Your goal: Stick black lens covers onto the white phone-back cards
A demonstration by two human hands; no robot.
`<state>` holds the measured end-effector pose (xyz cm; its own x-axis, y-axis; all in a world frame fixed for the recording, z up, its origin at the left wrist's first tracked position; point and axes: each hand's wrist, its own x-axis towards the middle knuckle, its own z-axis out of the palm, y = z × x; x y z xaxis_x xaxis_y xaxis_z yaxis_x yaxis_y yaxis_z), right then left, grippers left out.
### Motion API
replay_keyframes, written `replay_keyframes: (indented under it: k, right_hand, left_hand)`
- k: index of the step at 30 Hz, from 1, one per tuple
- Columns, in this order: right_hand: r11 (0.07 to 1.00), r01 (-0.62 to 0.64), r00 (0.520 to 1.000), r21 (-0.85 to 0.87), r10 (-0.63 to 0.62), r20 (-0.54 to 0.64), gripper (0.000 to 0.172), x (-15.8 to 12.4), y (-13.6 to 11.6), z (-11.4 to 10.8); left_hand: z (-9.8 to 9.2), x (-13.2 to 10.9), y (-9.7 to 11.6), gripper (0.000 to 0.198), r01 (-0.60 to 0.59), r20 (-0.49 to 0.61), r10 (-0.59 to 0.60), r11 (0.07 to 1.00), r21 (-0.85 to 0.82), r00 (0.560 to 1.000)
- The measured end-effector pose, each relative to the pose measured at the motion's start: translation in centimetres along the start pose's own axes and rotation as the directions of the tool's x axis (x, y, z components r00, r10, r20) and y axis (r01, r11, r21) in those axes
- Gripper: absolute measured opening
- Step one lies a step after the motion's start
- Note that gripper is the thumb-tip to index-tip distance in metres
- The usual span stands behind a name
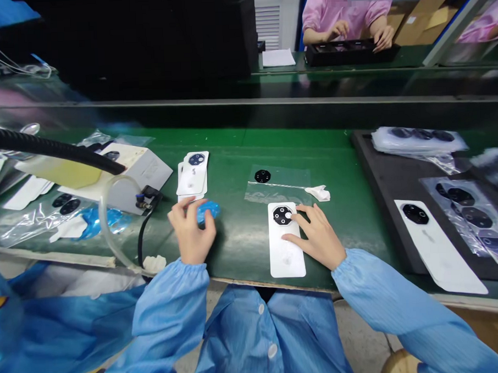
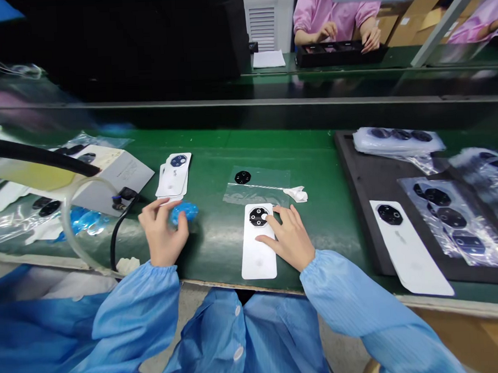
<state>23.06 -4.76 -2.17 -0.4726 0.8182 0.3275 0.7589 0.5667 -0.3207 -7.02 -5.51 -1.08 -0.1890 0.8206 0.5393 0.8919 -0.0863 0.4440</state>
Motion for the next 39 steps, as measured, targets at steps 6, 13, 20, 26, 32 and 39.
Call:
replay_keyframes:
  k: [6, 13, 20, 26, 32, 39]
  right_hand:
    - [0.999, -0.029, 0.999, 0.041, 0.030, -0.030, 0.056, 0.0, 0.1, 0.3]
    - [0.993, -0.056, 0.997, 0.102, 0.061, -0.046, 0.062, -0.1, 0.2, 0.5]
    - [0.954, -0.120, 0.991, 0.273, 0.132, -0.024, 0.068, 0.6, 0.6, -0.1]
    - [0.871, -0.163, 0.983, 0.463, 0.184, 0.002, 0.059, 1.5, 1.2, -0.8]
    - [0.626, -0.213, 0.975, 0.750, 0.187, 0.121, 0.052, 2.2, 0.7, -0.8]
    - [0.387, -0.184, 0.983, 0.903, 0.057, 0.176, 0.059, 4.3, -4.0, -2.0]
  left_hand:
    - [2.0, -0.7, 6.3, 0.055, -0.324, 0.422, 0.439, 0.891, -0.319, 0.793]
    - [4.2, 0.6, 7.6, 0.088, -0.368, 0.538, 0.575, 0.815, -0.448, 0.616]
    - [4.6, 1.7, 7.6, 0.092, -0.290, 0.533, 0.584, 0.794, -0.535, 0.613]
    - [5.1, 1.3, 7.4, 0.095, -0.100, 0.493, 0.548, 0.731, -0.675, 0.676]
    - [5.2, 0.4, 7.5, 0.107, 0.320, 0.552, 0.311, 0.560, -0.764, 0.773]
    - [-0.5, -3.2, 7.6, 0.065, 0.635, 0.637, -0.067, 0.218, -0.741, 0.768]
